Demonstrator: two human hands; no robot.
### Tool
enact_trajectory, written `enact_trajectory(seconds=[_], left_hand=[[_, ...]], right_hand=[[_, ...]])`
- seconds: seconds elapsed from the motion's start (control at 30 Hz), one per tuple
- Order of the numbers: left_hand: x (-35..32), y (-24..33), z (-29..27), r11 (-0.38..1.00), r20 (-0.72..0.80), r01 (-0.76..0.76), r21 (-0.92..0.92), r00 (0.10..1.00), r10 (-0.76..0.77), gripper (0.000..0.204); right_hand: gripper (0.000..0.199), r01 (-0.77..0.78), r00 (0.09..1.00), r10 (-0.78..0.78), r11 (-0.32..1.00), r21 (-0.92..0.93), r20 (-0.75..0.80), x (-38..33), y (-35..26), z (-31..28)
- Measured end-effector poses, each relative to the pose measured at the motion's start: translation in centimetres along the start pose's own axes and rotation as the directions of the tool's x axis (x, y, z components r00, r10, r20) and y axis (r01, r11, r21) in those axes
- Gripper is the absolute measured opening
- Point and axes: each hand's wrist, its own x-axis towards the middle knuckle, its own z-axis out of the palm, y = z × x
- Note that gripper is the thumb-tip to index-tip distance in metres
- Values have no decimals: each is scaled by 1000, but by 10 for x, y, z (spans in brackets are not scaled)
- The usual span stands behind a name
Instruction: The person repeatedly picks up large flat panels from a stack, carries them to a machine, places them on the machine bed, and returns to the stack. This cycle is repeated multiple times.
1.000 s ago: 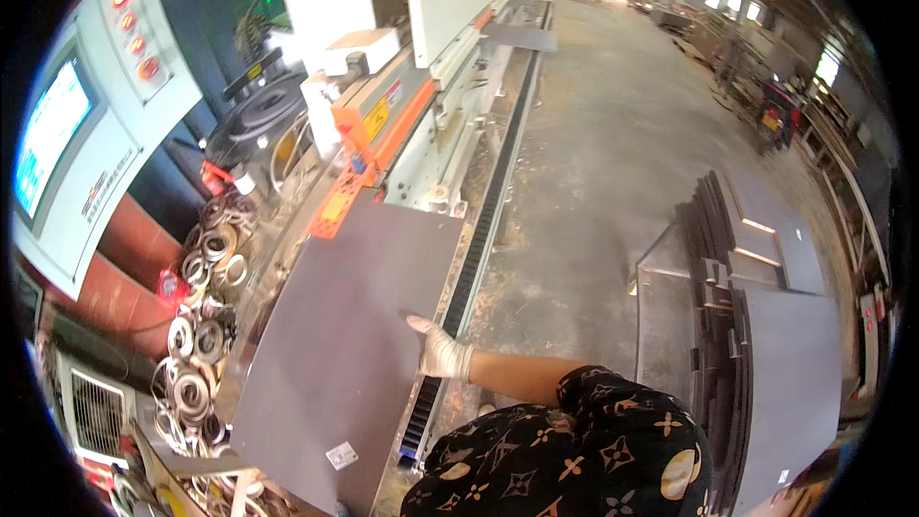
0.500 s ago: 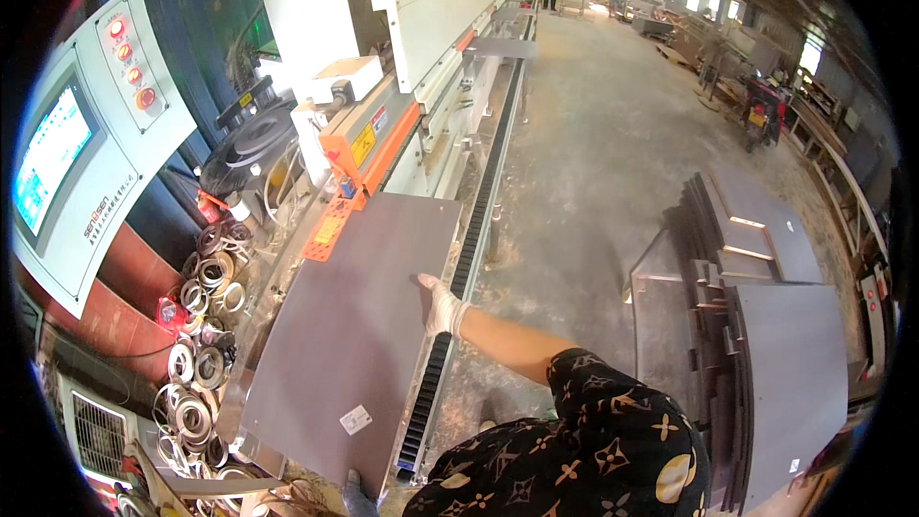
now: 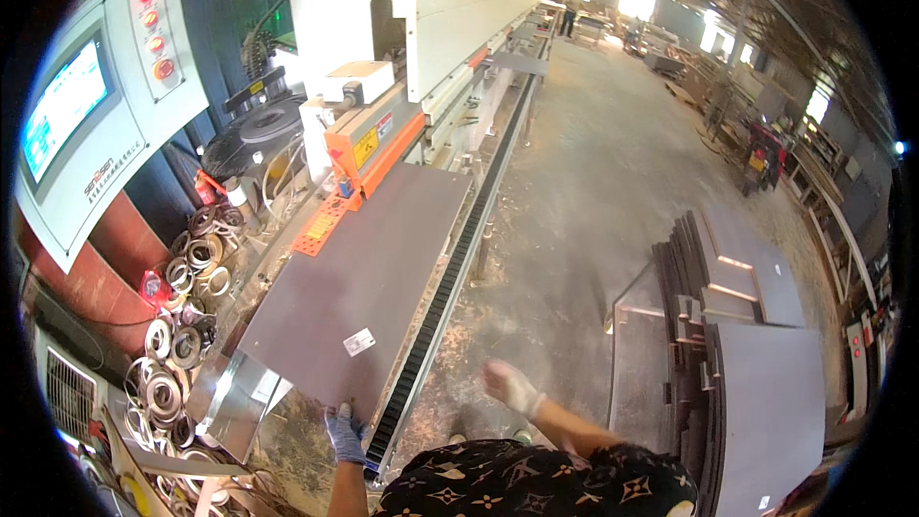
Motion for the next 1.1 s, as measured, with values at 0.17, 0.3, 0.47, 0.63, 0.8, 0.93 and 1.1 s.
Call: enact_trajectory(seconds=[0.17, 0.3, 0.47, 0.63, 0.8, 0.93, 1.1], left_hand=[[-7, 4, 35, 999, 17, -51, -13, 999, 51, 56], [-5, -35, 20, 881, 118, -400, 252, 916, 383, 64], [-53, 1, 47, 431, 316, -400, 809, 914, 254, 59], [-59, 8, 56, 245, 388, -481, 842, 855, 344, 59], [-59, 11, 61, 210, 396, -466, 859, 867, 303, 59], [-61, 13, 65, 257, 406, -494, 831, 853, 329, 56], [-61, 17, 66, 240, 387, -444, 863, 887, 251, 57]], right_hand=[[53, -75, 971, 114, 980, 185, -212, -28, 45, -83], [40, -135, 938, 208, 956, 261, -276, -42, 70, -106], [33, -181, 939, 238, 955, 233, -248, -38, 91, -124], [33, -169, 953, 216, 960, 222, -212, -32, 100, -125], [35, -188, 952, 231, 959, 212, -200, -37, 101, -111], [38, -197, 954, 236, 959, 203, -188, -29, 109, -120], [49, -230, 948, 265, 953, 197, -176, -29, 114, -117]])
